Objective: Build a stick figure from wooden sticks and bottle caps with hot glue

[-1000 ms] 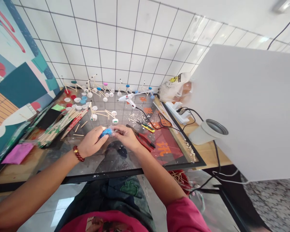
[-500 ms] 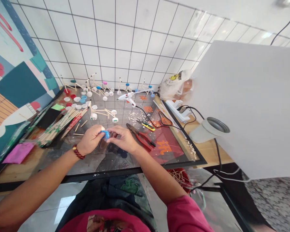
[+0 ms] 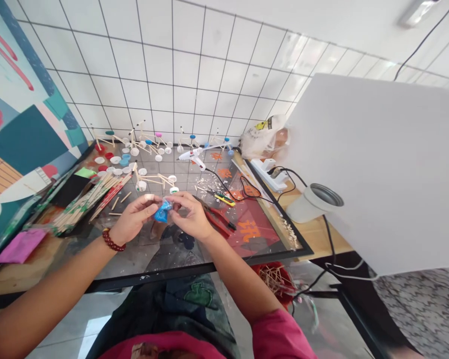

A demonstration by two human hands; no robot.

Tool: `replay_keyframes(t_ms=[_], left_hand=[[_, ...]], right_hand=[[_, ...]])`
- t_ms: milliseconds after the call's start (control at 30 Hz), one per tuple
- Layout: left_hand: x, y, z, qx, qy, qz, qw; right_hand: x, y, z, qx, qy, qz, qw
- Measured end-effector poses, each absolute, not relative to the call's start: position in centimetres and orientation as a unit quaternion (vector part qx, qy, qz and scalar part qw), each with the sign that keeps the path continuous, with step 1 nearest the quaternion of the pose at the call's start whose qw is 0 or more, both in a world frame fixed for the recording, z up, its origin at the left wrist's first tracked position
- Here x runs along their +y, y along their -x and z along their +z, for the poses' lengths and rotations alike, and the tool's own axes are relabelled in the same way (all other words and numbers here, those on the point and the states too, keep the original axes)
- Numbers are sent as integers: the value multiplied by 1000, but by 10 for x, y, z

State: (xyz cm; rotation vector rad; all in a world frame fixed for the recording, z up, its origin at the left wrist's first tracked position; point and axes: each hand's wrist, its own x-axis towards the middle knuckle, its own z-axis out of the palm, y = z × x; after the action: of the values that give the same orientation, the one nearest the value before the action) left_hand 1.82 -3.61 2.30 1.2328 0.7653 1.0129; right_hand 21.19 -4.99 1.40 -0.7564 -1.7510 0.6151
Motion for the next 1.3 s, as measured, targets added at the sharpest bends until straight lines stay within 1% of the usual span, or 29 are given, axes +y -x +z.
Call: replay_keyframes(t_ms=[67,133,200,333,400,500,700,833,1000,1100,1300], left_hand=[[-35,-19,21,331,-490,418,690],[-35,-20,21,330,-463,406,716],[-35,-20,21,323,-442,414,727],[-34,-21,21,305,-436,456,713],[-33,-21,20,303,-449,468,698],[-32,-21,18,312,-461,477,680],[-30,-19,15,322,-484,475,661],[-30,-17,12,340,-497,466,648],[-31,-19,12,323,-474,432,696],[-33,-21,16,307,-446,426,725],[-31,-18,20,297,-386,422,765]], right_hand=[[-50,-212,14,-744,315,236,540],[-50,-211,13,-752,310,225,537],[-51,-211,13,-746,311,241,536],[-51,-210,10,-673,337,352,556],[-50,-209,7,-641,362,387,555],[-45,-209,3,-617,394,408,546],[-42,-208,2,-598,396,437,543],[-45,-206,7,-620,412,395,538],[-48,-209,13,-658,454,300,520],[-48,-212,14,-657,476,255,526],[-50,-214,14,-695,450,167,536]])
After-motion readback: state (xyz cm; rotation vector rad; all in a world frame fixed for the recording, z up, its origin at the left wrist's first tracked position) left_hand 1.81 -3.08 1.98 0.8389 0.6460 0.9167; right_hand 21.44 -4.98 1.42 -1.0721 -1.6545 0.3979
